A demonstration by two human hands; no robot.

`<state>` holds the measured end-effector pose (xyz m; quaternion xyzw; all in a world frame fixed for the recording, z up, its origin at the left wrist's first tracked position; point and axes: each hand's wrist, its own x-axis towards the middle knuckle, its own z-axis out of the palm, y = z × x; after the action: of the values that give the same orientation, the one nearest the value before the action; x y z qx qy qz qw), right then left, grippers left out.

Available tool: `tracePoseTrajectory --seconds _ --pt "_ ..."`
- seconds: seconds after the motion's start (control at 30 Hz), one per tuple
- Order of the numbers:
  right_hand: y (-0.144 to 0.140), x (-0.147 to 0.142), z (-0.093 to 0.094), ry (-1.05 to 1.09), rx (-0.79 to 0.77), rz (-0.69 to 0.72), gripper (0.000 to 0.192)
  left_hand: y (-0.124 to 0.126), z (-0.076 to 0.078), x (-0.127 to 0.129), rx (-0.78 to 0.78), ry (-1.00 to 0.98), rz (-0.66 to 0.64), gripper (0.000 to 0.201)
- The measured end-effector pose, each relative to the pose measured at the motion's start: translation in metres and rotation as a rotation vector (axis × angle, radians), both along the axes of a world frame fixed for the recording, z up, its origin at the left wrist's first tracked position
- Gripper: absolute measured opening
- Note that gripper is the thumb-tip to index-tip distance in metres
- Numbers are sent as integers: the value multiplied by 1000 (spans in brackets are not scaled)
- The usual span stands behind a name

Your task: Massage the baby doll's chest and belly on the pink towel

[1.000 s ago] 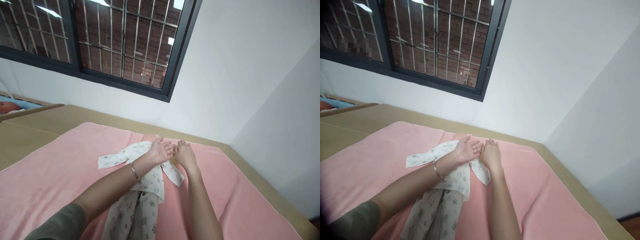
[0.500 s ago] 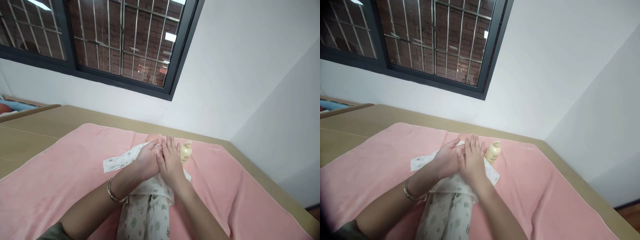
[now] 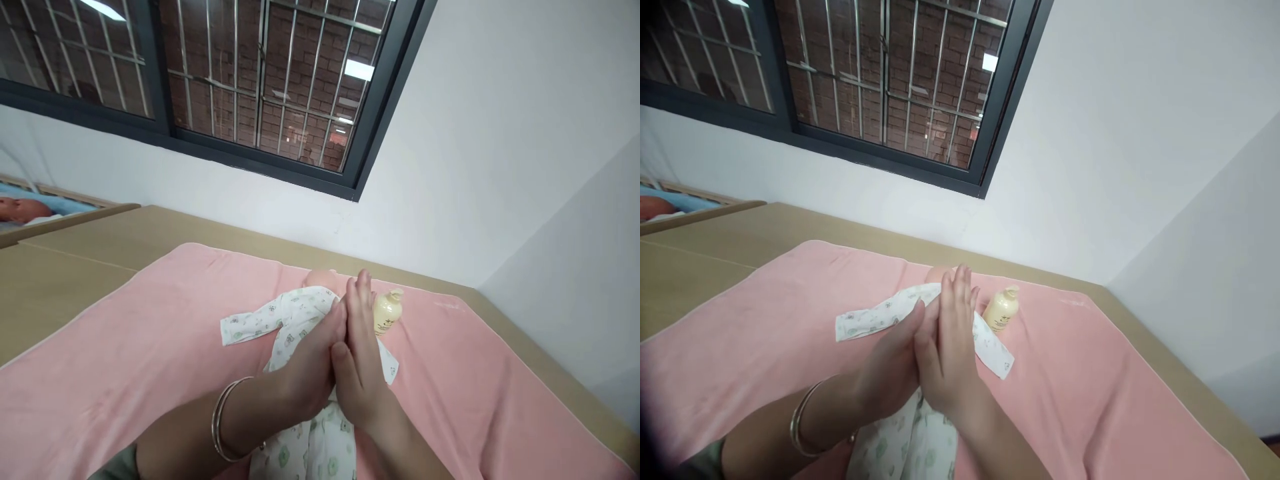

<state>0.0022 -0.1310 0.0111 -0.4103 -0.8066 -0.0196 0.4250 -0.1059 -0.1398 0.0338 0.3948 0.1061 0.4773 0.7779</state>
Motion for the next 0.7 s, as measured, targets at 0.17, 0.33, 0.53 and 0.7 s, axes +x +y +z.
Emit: tracePoseTrajectory --seconds 0.17,0.33,0.53,0.7 --pt "10 5 2 104 41 -76 62 -13 -4 4 118 147 70 63" --pt "-10 -8 -4 54 113 0 72 -14 -8 -7 110 130 73 67" --pt "-41 -30 -21 -124 150 110 93 -11 1 -30 -99 88 94 67" --pt "-33 -29 -23 -103 296 198 80 -19 -5 -28 -149 61 51 68"
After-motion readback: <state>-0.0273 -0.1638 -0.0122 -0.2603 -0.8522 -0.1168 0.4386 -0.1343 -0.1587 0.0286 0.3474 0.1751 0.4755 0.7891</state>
